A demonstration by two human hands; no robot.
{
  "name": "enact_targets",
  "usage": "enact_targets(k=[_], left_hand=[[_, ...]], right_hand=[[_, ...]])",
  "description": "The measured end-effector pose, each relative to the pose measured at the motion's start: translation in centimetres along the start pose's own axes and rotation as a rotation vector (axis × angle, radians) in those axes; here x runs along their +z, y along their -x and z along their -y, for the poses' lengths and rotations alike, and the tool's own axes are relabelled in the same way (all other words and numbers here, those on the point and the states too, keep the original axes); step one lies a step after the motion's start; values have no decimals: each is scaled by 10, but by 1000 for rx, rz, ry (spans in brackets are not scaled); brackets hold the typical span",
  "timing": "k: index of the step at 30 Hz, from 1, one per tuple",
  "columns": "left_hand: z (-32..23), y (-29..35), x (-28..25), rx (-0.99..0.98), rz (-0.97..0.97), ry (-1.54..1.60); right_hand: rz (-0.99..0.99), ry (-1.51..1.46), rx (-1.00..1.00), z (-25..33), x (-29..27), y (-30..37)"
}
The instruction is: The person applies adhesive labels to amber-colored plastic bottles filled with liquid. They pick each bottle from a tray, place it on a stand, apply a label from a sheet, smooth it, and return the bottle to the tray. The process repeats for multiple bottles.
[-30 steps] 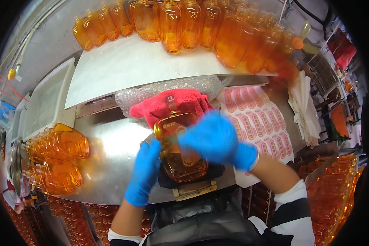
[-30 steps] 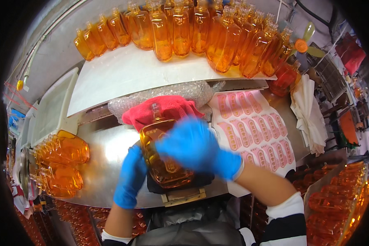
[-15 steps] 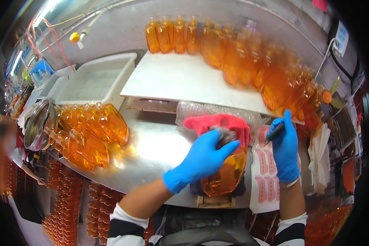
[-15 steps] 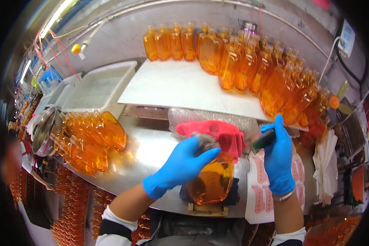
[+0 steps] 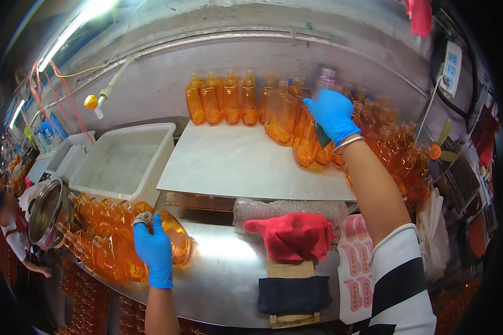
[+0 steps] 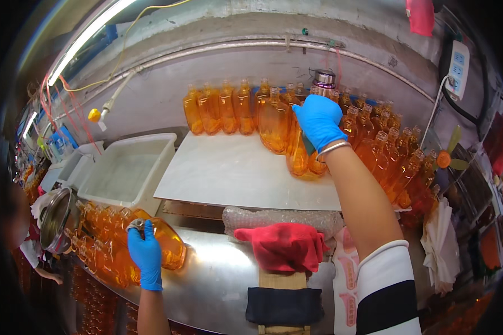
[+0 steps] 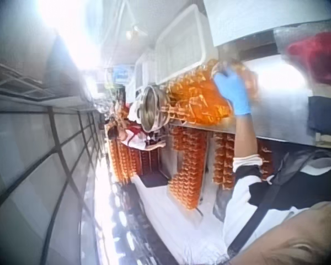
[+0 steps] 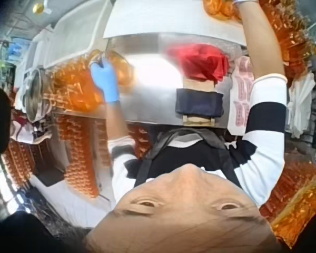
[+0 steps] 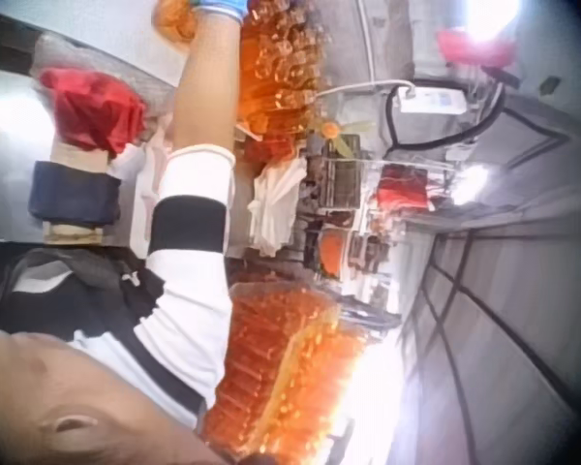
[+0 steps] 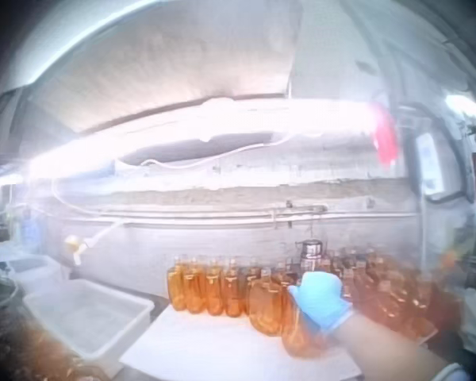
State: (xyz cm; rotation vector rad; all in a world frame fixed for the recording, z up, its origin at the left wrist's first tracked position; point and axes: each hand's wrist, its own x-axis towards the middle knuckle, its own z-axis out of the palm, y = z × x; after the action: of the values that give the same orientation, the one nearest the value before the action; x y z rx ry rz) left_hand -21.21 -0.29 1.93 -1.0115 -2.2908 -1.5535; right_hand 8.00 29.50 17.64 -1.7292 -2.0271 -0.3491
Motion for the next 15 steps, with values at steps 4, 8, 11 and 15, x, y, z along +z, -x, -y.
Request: enact_targets(k=[4,8,11,15], left_hand=[[-8,-6,18,-27,-7,-31],[-37,19,12,235,-191,-244],[-86,46,15,394,198,285],[-150,78,43,341,773,769]], right_hand=[[18,-220,16,-28,13,-12],[-118,-435,-310,-18,-17,57],[60,-604,-618,-22,-75,91],[438,-1048,-701,-43,-94,115]])
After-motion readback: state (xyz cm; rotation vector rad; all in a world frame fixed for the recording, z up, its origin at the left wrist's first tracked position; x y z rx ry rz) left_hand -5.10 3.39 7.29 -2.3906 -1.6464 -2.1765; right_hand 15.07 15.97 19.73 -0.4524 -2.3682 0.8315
